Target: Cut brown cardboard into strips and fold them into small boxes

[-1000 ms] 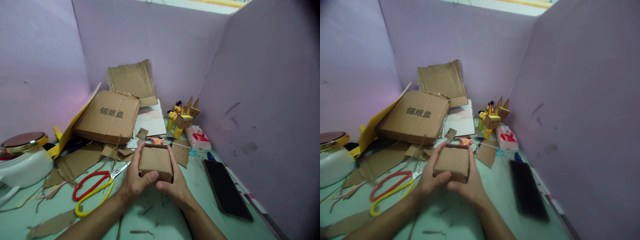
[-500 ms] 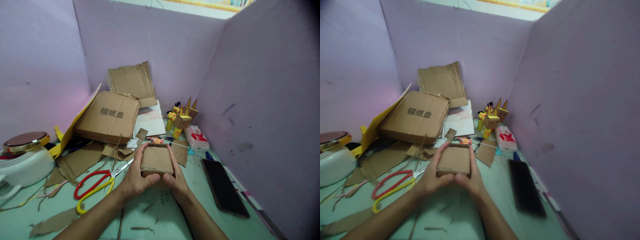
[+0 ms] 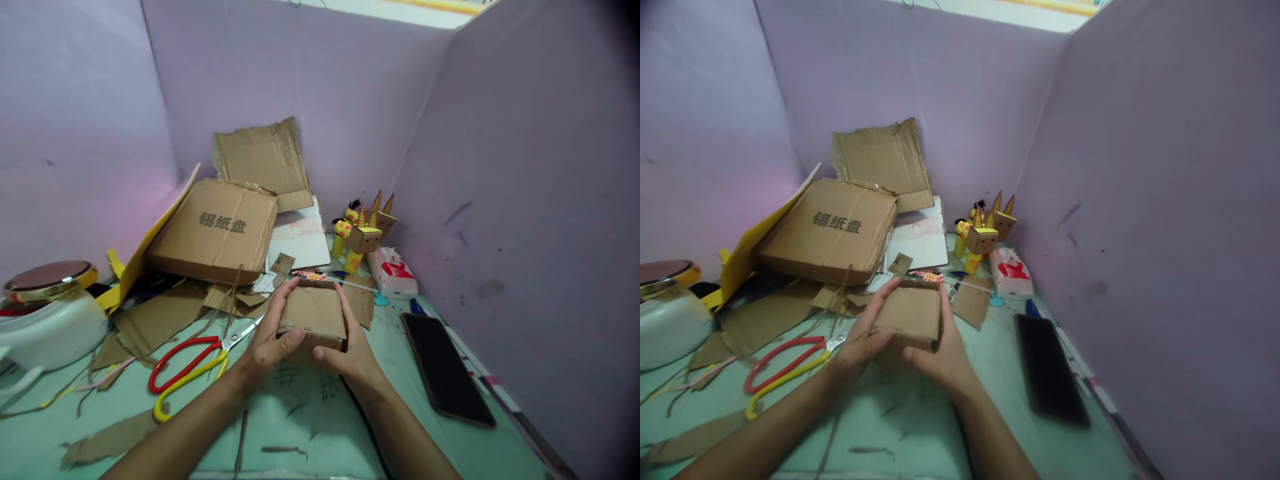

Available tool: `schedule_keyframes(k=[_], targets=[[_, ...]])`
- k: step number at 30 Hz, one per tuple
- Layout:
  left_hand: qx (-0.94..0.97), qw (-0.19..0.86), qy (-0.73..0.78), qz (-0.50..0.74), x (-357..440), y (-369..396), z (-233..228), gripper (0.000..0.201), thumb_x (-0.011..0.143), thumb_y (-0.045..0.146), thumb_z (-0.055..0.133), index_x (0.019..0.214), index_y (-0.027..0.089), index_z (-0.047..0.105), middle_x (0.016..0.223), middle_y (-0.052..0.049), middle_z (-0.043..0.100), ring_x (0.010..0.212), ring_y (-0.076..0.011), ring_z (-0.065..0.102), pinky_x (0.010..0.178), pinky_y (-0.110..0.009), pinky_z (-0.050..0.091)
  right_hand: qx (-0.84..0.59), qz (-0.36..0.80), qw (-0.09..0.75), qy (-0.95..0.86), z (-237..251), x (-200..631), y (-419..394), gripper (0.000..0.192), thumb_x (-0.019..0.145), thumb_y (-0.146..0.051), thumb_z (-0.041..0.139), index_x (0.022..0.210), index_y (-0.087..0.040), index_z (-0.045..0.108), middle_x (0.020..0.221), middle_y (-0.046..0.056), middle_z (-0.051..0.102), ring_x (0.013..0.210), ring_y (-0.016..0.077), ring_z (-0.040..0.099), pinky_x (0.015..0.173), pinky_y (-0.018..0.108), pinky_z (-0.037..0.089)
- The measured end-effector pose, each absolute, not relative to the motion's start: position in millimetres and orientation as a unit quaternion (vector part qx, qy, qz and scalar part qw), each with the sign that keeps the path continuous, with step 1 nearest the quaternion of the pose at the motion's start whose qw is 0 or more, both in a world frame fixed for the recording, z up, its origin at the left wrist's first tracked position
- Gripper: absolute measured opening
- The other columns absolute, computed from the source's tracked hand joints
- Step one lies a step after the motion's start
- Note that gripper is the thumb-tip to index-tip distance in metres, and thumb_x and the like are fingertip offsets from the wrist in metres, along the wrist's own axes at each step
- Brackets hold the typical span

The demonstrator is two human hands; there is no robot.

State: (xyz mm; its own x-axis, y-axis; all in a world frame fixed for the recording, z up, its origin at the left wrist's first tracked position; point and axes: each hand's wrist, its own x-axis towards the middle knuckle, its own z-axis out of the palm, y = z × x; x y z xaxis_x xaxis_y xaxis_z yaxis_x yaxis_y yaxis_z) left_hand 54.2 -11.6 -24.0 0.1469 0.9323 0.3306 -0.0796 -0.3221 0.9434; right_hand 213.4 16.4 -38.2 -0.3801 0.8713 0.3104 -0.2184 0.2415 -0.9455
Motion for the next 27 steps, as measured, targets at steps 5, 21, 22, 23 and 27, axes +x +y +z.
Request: schedule_keyframes(k=[5,21,22,23,27], targets=[[0.539,0.508,0.340,0.579,58.9,-13.8,-21.8,0.057,0.081,0.038,0.048,0.134,0.021,0.032,0.141,-0.007,0.036,0.128,-0.0305,0.030,0.102,-0.043,0.029,-0.282,0.529,0.467,-0.650,-34.1,213.4,15.8,0.117,0.057,-0.044,0.074,0.141,-0.016,-0.002,0.136,0.016,0.039,0.122,0.0279,0.043,0.097,0.043,0.037],[0.601,0.439,0.385,0.546,53.6,-8.7,-19.7,0.082,0.064,0.036,0.069,0.134,0.018,0.030,0.132,-0.010,0.045,0.118,-0.0300,0.043,0.099,-0.041,0.033,-0.292,0.539,0.464,-0.639,-36.3,214.7,17.2,0.114,0.055,-0.032,0.074,0.141,-0.016,0.002,0.138,0.016,0.036,0.122,0.0279,0.041,0.100,0.044,0.032],[0.590,0.447,0.379,0.555,53.8,-8.6,-20.0,0.079,0.066,0.036,0.068,0.134,0.019,0.031,0.133,-0.009,0.044,0.118,-0.0300,0.043,0.099,-0.040,0.033,-0.290,0.538,0.461,-0.643,-35.7,214.5,16.9,0.114,0.055,-0.031,0.074,0.141,-0.017,0.001,0.139,0.016,0.035,0.123,0.0276,0.041,0.100,0.044,0.032],[0.577,0.457,0.373,0.565,53.9,-8.6,-20.3,0.075,0.068,0.036,0.065,0.134,0.019,0.032,0.134,-0.008,0.044,0.120,-0.0300,0.042,0.099,-0.040,0.033,-0.288,0.536,0.457,-0.648,-35.2,214.3,16.7,0.113,0.055,-0.030,0.073,0.141,-0.018,0.000,0.139,0.015,0.035,0.123,0.0272,0.040,0.100,0.044,0.033],[0.558,0.474,0.376,0.567,54.3,-9.0,-19.8,0.070,0.074,0.037,0.060,0.135,0.019,0.031,0.138,-0.009,0.040,0.123,-0.0308,0.038,0.101,-0.043,0.031,-0.300,0.520,0.449,-0.662,-33.7,213.7,16.4,0.113,0.057,-0.031,0.073,0.141,-0.021,-0.002,0.140,0.013,0.034,0.124,0.0269,0.040,0.099,0.044,0.034]])
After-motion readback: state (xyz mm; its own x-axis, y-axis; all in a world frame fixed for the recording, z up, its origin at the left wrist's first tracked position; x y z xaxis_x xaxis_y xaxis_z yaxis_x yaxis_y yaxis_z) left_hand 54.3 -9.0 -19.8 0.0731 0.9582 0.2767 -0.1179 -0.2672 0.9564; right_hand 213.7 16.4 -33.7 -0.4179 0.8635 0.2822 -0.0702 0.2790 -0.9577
